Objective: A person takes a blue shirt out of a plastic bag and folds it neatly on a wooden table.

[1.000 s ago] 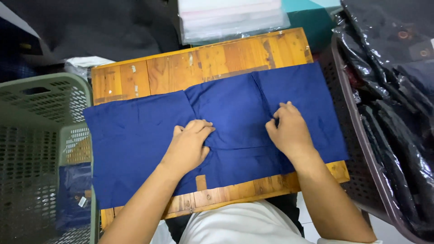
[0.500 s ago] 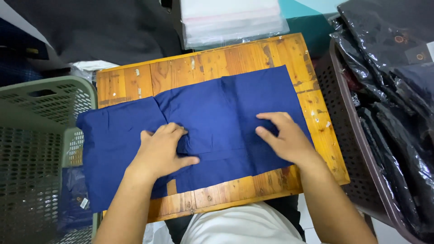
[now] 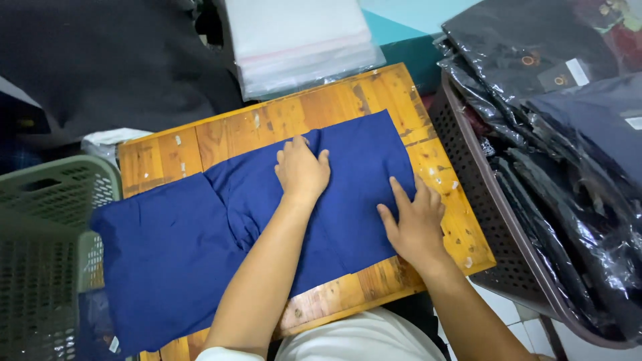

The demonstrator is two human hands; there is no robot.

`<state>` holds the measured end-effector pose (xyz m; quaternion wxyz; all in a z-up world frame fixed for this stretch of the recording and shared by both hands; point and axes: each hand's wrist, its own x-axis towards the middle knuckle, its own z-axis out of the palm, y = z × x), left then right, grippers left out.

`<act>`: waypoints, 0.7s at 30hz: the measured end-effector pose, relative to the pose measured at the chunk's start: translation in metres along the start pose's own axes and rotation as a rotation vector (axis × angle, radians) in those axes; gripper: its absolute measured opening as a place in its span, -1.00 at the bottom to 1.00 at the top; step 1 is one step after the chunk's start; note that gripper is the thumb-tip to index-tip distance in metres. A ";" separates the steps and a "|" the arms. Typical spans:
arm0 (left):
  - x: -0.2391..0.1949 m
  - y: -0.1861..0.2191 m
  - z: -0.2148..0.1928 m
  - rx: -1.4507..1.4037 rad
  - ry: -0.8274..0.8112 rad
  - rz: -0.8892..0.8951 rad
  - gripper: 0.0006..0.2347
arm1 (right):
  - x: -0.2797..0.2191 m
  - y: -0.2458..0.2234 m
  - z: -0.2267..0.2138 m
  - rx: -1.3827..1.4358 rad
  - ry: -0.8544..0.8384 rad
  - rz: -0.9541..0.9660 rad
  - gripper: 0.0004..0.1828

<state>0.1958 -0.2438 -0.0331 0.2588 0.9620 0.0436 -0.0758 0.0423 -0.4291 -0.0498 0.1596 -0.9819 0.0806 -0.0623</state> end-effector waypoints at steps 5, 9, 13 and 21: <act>0.011 -0.027 0.002 -0.069 -0.001 -0.027 -0.81 | 0.006 -0.013 0.005 0.011 -0.042 -0.082 -0.34; 0.024 -0.071 -0.016 -0.058 0.028 -0.082 -0.80 | 0.010 -0.042 0.005 -0.021 -0.001 -0.196 -0.30; 0.031 -0.105 -0.032 -0.146 0.027 -0.070 -0.75 | 0.018 -0.066 -0.003 0.024 -0.221 -0.155 -0.26; -0.005 -0.049 -0.088 -0.445 0.053 0.050 -0.73 | 0.029 -0.070 -0.013 0.112 -0.376 -0.144 -0.25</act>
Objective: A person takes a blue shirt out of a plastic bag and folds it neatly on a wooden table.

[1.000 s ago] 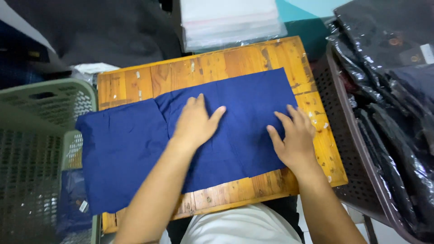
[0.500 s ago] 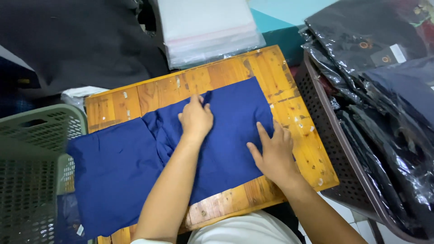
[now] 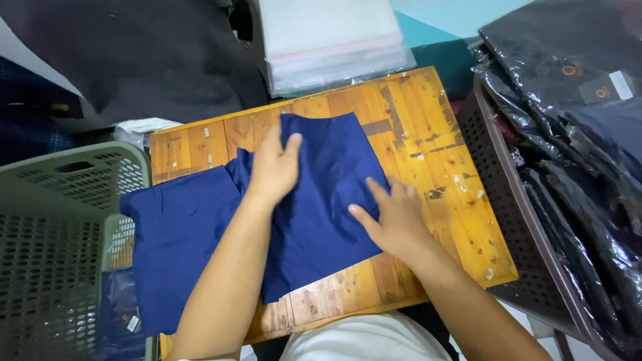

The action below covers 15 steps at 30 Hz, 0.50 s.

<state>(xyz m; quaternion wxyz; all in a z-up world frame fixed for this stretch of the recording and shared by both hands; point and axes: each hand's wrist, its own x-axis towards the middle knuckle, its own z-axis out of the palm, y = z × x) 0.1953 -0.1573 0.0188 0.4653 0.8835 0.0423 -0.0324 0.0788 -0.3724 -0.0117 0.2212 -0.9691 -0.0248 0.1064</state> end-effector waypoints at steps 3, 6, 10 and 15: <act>-0.014 0.031 0.022 -0.154 -0.047 0.105 -0.68 | -0.009 -0.006 -0.012 0.150 0.278 -0.020 -0.01; -0.017 0.058 0.063 -0.768 -0.174 -0.166 -0.68 | -0.013 -0.019 -0.028 0.464 0.256 0.007 0.24; -0.009 0.075 0.096 -1.079 -0.414 -0.296 -0.63 | 0.000 -0.010 -0.037 0.571 0.387 0.281 -0.38; -0.018 0.063 0.078 -0.785 -0.554 0.126 -0.48 | 0.043 0.126 -0.032 0.425 0.607 0.356 -0.76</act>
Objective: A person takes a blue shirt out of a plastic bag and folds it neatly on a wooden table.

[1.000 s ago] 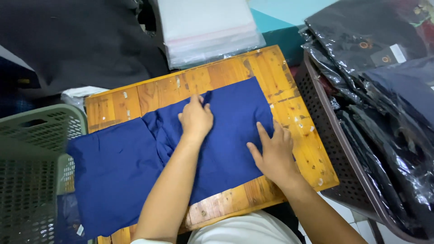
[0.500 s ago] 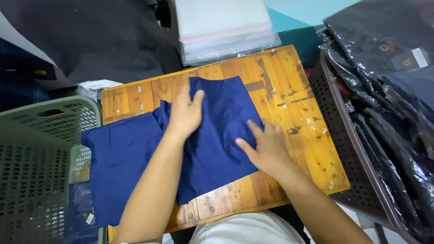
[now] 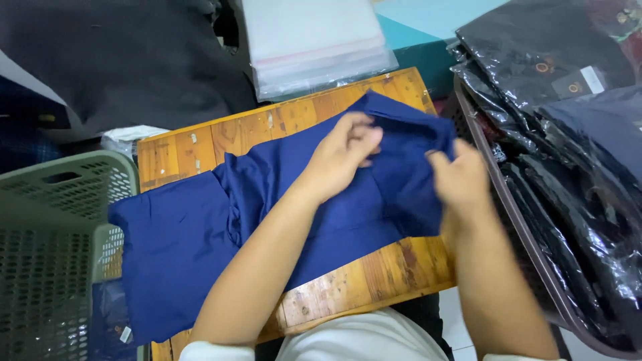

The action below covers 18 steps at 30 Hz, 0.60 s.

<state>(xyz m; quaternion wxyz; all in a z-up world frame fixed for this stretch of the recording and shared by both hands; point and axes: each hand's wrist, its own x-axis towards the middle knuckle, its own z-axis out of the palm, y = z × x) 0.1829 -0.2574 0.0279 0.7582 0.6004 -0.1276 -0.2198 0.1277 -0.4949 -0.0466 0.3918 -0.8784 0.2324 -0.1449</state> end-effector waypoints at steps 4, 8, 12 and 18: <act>-0.051 0.003 -0.015 1.097 -0.128 0.018 -0.48 | 0.040 0.048 -0.037 -0.388 -0.053 0.023 -0.63; -0.096 -0.033 -0.030 1.458 -0.280 -0.233 -0.15 | -0.006 -0.006 -0.065 -0.513 0.061 -0.226 -0.27; -0.111 -0.052 -0.036 1.388 -0.172 -0.086 -0.32 | -0.045 -0.013 -0.053 -0.582 0.029 -0.334 -0.10; -0.141 -0.058 -0.039 1.479 0.006 0.244 -0.58 | -0.068 0.031 -0.024 -0.518 -0.339 -0.278 -0.32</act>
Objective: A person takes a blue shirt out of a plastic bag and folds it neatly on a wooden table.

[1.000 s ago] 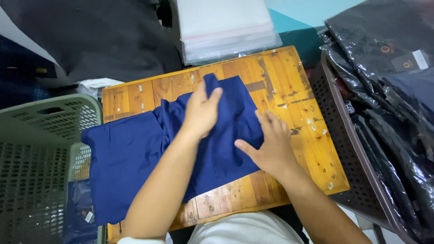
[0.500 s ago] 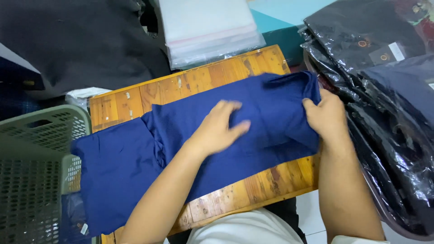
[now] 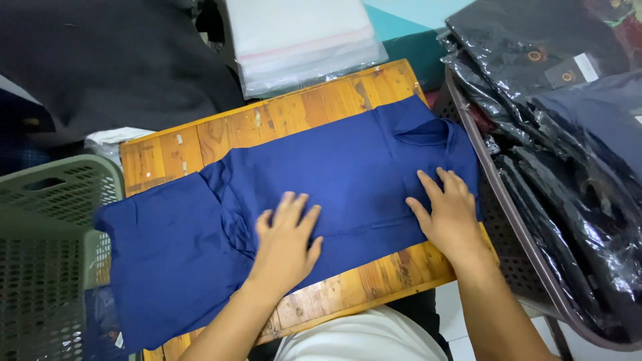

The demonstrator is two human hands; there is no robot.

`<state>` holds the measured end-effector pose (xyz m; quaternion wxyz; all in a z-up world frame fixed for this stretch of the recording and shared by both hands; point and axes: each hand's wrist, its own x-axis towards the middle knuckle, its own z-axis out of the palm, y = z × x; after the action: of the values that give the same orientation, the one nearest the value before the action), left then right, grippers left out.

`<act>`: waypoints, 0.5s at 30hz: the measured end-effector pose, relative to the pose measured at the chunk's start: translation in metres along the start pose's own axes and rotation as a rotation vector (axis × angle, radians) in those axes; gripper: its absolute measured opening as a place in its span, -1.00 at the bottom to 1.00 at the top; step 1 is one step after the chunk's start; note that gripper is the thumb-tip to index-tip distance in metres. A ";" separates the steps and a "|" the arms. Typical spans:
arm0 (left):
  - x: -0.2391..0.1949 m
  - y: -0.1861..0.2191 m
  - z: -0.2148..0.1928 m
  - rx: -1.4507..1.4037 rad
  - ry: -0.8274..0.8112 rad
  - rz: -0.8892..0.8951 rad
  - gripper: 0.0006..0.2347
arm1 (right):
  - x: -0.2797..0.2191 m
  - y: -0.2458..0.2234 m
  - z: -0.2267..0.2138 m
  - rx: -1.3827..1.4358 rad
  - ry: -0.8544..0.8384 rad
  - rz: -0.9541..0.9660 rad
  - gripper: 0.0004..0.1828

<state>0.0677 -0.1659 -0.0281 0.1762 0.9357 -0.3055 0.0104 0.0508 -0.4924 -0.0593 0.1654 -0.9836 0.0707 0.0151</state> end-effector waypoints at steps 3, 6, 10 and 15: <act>-0.018 -0.009 -0.006 0.197 -0.087 -0.203 -0.35 | -0.001 -0.004 -0.001 -0.008 -0.015 0.061 -0.24; -0.033 -0.024 0.001 0.354 -0.077 -0.214 -0.31 | 0.002 -0.009 -0.001 0.046 -0.004 0.148 -0.21; -0.049 -0.037 -0.003 0.363 -0.070 -0.214 -0.31 | 0.008 0.000 0.009 -0.026 0.166 0.074 -0.30; -0.064 -0.049 -0.024 0.303 -0.183 -0.284 -0.30 | 0.003 0.020 0.012 -0.066 0.178 0.108 -0.42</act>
<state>0.0465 -0.0846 -0.0298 0.0048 0.9821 -0.1805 -0.0536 0.0507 -0.5070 -0.0776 0.1251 -0.9806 0.1377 -0.0611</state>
